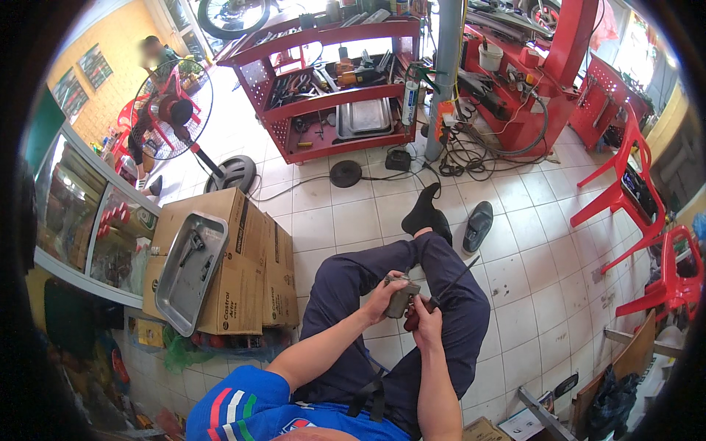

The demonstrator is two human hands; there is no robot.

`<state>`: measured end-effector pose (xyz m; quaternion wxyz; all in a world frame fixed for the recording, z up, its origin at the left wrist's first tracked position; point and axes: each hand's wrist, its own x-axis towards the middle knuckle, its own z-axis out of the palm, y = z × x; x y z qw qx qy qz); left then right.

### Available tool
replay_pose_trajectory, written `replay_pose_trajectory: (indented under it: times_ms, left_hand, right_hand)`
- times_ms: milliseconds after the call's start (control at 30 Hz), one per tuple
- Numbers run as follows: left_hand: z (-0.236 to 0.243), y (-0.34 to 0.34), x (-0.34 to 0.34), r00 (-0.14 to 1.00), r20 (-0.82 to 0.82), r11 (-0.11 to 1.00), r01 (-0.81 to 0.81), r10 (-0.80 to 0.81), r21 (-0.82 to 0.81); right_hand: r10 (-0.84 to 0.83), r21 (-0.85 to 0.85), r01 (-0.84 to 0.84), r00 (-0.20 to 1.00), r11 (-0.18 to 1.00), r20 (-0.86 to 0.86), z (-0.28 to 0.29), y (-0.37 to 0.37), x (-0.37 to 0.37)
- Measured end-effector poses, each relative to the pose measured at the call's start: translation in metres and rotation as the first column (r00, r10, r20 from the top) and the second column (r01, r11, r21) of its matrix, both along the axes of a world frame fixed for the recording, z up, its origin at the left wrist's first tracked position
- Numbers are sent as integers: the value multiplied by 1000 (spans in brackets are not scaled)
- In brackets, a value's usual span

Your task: The person disassembles a starter motor using a screwdriver and then handles internal mechanical parts in a tray.

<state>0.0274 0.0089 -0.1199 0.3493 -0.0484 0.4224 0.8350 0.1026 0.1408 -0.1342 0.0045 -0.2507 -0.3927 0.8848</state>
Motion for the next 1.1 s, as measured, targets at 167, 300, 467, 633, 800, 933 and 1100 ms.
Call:
replay_pose_trajectory:
  times_ms: [167, 300, 467, 633, 800, 933, 1100]
  left_hand:
    - [-3, -2, 0, 1000, -24, 1000, -4, 4, -7]
    - [-9, 0, 0, 999, -48, 1000, -15, 14, -26]
    - [-12, 0, 0, 1000, -31, 1000, 3, -4, -18]
    - [-11, 0, 0, 999, -42, 1000, -14, 13, -21]
    - [-9, 0, 2, 999, -48, 999, -16, 14, -34]
    - [-5, 1, 3, 1000, -32, 999, -2, 1, -34]
    - [-7, -1, 2, 1000, -19, 1000, -20, 20, 8]
  right_hand:
    - [46, 70, -47, 999, 996, 16, 1, 1, 0]
    - [87, 92, -88, 996, 992, 9, -4, 4, 0]
    - [48, 20, -48, 999, 999, 5, 1, 1, 0]
    - [67, 63, -67, 998, 996, 13, 1, 4, 0]
    - [98, 104, -95, 995, 990, -22, -3, 5, 0]
    - [76, 79, -74, 997, 994, -25, 0, 3, 0]
    - [57, 64, -56, 998, 996, -14, 3, 2, 0]
